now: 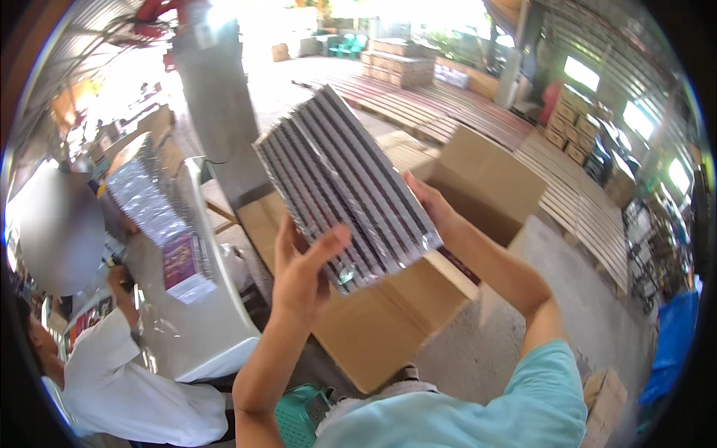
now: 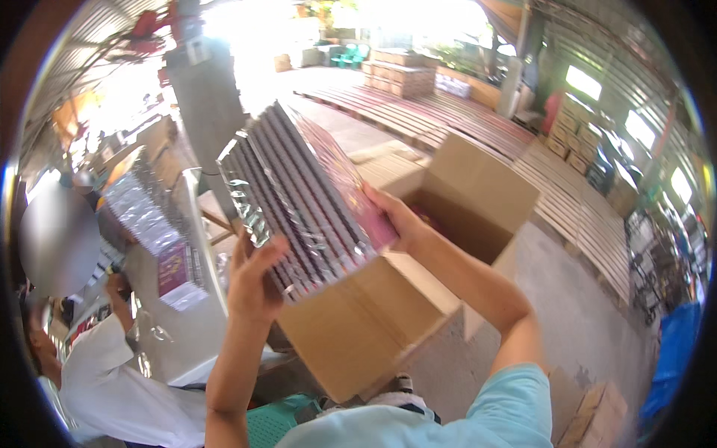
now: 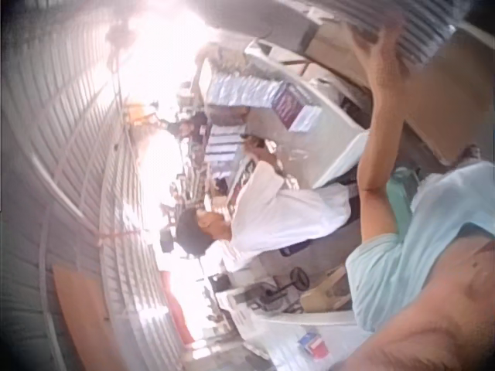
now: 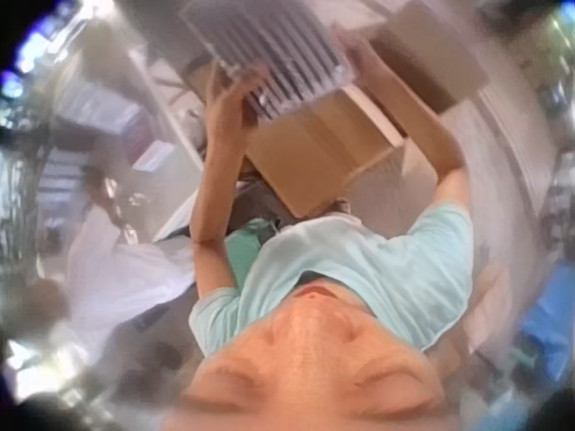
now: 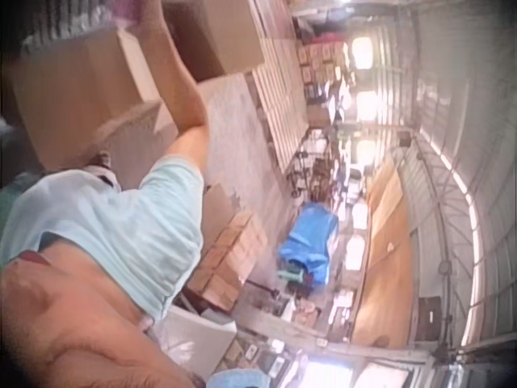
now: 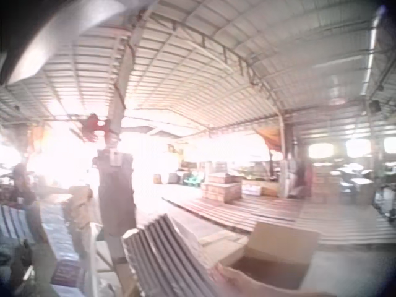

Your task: The person takes stacks of notebooks from a table and places them into a cardboard box, then closes the box, tapes it shut using a tape dispenser, and writes on the box with a pen before checking a logbook.

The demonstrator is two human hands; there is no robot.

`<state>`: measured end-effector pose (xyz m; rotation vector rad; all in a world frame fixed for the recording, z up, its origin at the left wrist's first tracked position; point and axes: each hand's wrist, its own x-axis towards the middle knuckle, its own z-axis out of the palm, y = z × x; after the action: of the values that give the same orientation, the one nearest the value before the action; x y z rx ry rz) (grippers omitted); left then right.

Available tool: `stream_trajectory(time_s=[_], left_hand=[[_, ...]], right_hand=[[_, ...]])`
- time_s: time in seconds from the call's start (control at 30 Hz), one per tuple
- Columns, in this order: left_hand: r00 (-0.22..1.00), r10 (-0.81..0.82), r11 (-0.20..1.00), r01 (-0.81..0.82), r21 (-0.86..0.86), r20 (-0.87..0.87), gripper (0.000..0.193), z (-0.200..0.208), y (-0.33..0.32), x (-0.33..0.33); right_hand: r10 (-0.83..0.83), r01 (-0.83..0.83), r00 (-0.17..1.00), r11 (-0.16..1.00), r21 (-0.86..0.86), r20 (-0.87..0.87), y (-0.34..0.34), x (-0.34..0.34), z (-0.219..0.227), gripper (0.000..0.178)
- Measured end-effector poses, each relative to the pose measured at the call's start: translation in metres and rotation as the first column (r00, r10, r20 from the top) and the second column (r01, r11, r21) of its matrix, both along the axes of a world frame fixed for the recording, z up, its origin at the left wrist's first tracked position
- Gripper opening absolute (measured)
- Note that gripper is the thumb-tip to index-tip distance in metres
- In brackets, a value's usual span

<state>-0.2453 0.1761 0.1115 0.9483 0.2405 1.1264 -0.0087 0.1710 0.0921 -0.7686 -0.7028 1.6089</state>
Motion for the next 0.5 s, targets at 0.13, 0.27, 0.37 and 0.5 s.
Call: stream_trajectory(time_s=[0.13, 0.27, 0.37, 0.5], left_hand=[[0.999, 0.002, 0.996, -0.005, -0.088, -0.043, 0.06, 0.004, -0.032, 0.084], [0.995, -0.101, 0.99, 0.1, -0.102, -0.005, 0.061, 0.003, -0.059, 0.159], [0.974, -0.163, 0.979, 0.139, -0.15, -0.158, 0.062, -0.003, -0.073, 0.211], [0.938, -0.231, 0.951, 0.161, -0.264, -0.258, 0.068, -0.024, -0.078, 0.258]], right_hand=[[-0.026, 0.02, 0.999, 0.992, 0.124, 0.045, -0.044, 0.093, -0.011, 0.052], [0.0, -0.006, 0.999, 0.988, 0.153, 0.035, -0.087, 0.176, -0.015, 0.047], [0.056, -0.061, 0.998, 0.99, 0.129, 0.039, -0.113, 0.243, -0.057, 0.049], [-0.017, 0.015, 0.993, 1.0, -0.019, -0.117, -0.134, 0.277, -0.105, 0.048]])
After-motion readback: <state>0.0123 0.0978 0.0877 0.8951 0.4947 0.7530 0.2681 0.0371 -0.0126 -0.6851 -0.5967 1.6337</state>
